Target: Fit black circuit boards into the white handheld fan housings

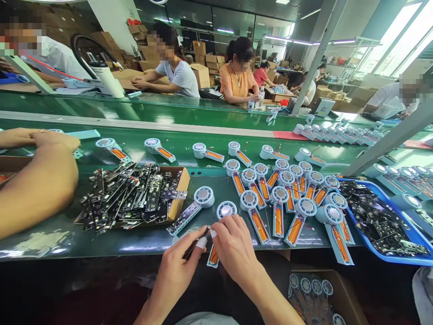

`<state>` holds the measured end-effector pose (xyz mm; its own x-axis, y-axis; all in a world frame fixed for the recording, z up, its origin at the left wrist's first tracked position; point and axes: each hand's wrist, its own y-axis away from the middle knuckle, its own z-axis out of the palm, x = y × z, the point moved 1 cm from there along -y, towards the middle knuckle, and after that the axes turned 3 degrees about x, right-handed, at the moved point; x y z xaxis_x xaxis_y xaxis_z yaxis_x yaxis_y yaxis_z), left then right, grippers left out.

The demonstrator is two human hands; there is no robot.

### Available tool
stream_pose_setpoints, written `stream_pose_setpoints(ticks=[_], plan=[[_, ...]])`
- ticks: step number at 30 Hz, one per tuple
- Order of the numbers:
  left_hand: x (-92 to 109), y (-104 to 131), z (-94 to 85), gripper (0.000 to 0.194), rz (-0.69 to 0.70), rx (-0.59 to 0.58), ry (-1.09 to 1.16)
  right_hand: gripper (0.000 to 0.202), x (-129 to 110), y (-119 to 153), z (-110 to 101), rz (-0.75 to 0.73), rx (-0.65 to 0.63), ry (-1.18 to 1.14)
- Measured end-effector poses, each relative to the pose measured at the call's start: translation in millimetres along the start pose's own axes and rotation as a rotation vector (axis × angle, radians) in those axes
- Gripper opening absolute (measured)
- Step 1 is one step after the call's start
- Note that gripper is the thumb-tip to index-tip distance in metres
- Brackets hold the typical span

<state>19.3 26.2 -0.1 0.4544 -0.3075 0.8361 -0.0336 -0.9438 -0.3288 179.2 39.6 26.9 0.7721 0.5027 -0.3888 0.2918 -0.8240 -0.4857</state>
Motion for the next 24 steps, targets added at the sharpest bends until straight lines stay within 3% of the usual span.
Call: stream_pose_setpoints(ticks=[10, 15, 21, 24], plan=[[0, -15, -10.9, 0.030, -0.210, -0.261, 0.295, 0.024, 11, -7, -7, 0.098, -0.086, -0.361], [-3, -17, -11.1, 0.029, -0.181, -0.209, 0.235, 0.023, 8, -8, -2, 0.165, -0.065, -0.328], [-6, -14, -12.3, 0.040, -0.371, -0.191, 0.253, 0.051, 20, 10, -14, 0.210, -0.089, -0.477], [-8, -8, -9.0, 0.042, -0.383, -0.225, 0.260, 0.034, 25, 18, -21, 0.204, -0.111, -0.429]])
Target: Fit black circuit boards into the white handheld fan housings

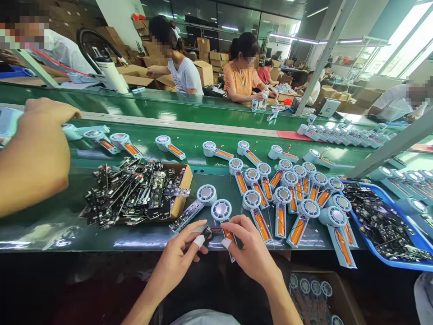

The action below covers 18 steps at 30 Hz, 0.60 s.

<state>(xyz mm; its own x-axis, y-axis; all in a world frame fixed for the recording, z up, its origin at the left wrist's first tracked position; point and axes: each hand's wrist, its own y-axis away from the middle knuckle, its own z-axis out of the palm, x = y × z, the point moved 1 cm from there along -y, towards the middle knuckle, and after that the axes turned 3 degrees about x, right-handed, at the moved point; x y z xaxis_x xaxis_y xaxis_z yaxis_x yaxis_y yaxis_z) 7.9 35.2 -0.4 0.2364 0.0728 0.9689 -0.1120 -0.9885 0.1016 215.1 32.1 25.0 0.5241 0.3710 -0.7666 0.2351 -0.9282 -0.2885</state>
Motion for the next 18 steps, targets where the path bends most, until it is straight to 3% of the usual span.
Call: stream_pose_setpoints(ticks=[3, 6, 9, 13, 18], plan=[[-3, 2, 4.0, 0.042, 0.019, -0.015, -0.045, 0.024, 4, 0, 1, -0.043, 0.015, 0.031], [-3, 3, 6.7, 0.043, 0.175, -0.004, -0.229, 0.024, 8, -6, 5, -0.057, 0.106, -0.022], [-2, 7, 8.9, 0.050, 0.389, 0.010, -0.526, 0.021, 10, -13, 13, 0.074, 0.198, -0.123], [-4, 11, 9.6, 0.058, 0.441, 0.049, -0.808, 0.020, 6, -19, 24, 0.235, 0.235, -0.257], [1, 7, 5.9, 0.047, 0.419, 0.078, -0.541, 0.020, -1, -22, 24, 0.163, 0.128, -0.270]])
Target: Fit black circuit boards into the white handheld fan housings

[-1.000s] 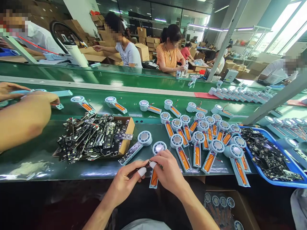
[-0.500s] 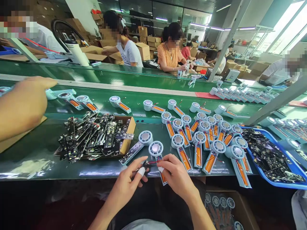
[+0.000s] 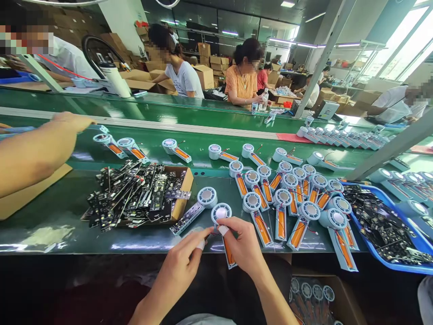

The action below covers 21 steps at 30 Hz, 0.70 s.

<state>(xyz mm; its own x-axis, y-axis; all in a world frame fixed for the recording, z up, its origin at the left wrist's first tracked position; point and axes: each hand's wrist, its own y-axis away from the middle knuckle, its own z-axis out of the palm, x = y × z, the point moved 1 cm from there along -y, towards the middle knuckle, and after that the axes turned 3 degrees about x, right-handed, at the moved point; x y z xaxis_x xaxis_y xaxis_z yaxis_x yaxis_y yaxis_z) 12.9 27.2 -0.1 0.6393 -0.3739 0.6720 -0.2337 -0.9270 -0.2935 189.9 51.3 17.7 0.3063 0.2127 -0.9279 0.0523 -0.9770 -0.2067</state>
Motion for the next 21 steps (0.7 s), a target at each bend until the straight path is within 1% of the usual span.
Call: stream_pose_setpoints(ticks=[3, 5, 7, 9, 11, 16, 21], plan=[[0, -4, -1.0, 0.040, -0.175, 0.049, 0.197, 0.020, -2, 0, -2, 0.077, -0.023, -0.039], [1, -5, -0.1, 0.039, -0.292, 0.045, 0.295, 0.018, -5, 0, -3, 0.129, -0.021, -0.039], [2, -6, 0.6, 0.037, -0.358, 0.030, 0.358, 0.015, -9, 0, -2, 0.117, -0.031, 0.011], [5, -6, 0.3, 0.035, -0.380, 0.016, 0.379, 0.014, -13, 0, -1, 0.054, -0.032, 0.107], [7, -7, -0.8, 0.034, -0.375, 0.011, 0.381, 0.017, -15, 1, 2, -0.029, -0.033, 0.203], [8, -6, -1.7, 0.033, -0.360, 0.036, 0.381, 0.025, -9, 5, 6, -0.250, -0.050, 0.352], [6, -4, 0.1, 0.031, -0.332, 0.043, 0.350, 0.026, -6, 7, 5, -0.334, -0.056, 0.434]])
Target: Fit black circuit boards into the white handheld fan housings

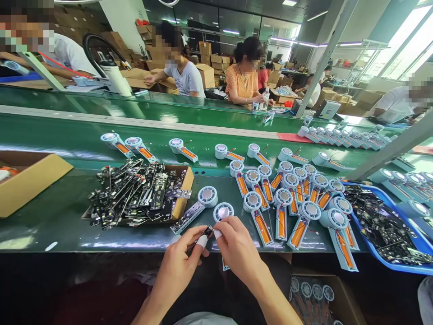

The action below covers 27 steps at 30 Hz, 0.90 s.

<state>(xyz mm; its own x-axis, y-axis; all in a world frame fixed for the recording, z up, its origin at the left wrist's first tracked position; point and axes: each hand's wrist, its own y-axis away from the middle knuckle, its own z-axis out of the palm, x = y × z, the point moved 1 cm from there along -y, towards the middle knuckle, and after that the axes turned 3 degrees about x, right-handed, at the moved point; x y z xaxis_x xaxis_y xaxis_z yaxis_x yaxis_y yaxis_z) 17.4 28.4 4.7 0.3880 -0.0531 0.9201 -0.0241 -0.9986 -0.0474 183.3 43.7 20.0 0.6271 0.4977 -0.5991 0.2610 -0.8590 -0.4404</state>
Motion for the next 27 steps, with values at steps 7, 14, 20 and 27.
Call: stream_pose_setpoints(ticks=[7, 14, 20, 27], plan=[[-1, 1, 1.9, 0.032, 0.252, 0.115, -0.202, 0.024, -9, -5, -2, -0.037, -0.027, 0.181], [-5, 6, 11.9, 0.034, 0.569, 0.301, -0.386, 0.028, -22, -7, 0, -0.065, -0.037, 0.384], [-6, 14, 18.5, 0.034, 0.655, 0.370, -0.446, 0.023, -28, -10, -3, -0.017, -0.060, 0.366], [0, 1, 5.7, 0.033, 0.452, 0.199, -0.125, 0.022, -11, -9, -1, 0.026, 0.010, 0.108]])
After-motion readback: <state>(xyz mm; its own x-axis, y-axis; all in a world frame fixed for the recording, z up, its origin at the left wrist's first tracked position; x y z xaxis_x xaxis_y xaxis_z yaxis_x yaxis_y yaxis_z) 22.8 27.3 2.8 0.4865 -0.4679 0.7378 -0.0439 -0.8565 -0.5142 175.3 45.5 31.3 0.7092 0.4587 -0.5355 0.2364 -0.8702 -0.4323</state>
